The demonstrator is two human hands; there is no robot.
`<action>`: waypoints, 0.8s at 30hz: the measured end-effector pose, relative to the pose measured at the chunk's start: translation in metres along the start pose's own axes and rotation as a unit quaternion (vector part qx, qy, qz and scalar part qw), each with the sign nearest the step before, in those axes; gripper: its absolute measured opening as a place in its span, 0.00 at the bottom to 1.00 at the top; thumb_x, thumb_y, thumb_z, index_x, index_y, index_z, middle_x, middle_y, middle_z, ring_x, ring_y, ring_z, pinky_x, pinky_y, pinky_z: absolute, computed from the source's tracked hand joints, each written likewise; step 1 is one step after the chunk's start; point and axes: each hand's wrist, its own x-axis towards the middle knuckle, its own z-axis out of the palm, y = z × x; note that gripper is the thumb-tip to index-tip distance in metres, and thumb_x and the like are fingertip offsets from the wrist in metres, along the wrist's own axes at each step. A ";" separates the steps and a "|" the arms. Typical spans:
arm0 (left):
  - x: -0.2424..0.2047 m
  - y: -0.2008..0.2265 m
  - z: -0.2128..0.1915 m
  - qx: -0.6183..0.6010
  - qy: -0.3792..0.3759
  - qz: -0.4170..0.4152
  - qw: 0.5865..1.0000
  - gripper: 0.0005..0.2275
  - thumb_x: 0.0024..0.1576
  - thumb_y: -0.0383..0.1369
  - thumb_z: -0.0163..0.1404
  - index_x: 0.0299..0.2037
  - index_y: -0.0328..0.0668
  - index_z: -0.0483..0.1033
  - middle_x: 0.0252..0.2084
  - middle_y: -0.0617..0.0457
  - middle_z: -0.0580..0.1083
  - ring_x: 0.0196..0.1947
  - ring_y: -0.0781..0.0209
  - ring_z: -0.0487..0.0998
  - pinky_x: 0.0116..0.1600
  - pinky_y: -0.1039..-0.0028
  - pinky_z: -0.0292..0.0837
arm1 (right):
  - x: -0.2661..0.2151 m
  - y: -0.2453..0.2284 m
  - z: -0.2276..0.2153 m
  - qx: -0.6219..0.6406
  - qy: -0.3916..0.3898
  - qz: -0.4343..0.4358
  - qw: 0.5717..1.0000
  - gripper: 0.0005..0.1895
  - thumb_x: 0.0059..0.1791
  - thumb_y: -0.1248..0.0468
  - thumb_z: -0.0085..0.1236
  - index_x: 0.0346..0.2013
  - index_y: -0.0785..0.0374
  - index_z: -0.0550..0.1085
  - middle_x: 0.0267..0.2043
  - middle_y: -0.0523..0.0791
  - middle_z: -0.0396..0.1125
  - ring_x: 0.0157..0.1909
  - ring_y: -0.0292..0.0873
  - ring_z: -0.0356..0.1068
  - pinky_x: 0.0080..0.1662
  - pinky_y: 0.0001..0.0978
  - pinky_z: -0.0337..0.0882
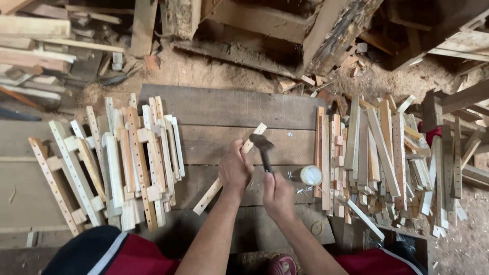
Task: Assembling wooden frame components by aligning slats and securing them with a hammer
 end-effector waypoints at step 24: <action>0.001 0.005 0.001 0.032 0.001 -0.020 0.999 0.15 0.62 0.37 0.40 0.59 0.52 0.68 0.47 0.48 0.79 0.49 0.45 0.80 0.55 0.56 0.73 | 0.008 0.051 0.037 -0.152 -0.066 0.072 0.984 0.30 0.57 0.41 0.40 0.27 0.62 0.69 0.21 0.57 0.69 0.32 0.66 0.73 0.34 0.58 0.71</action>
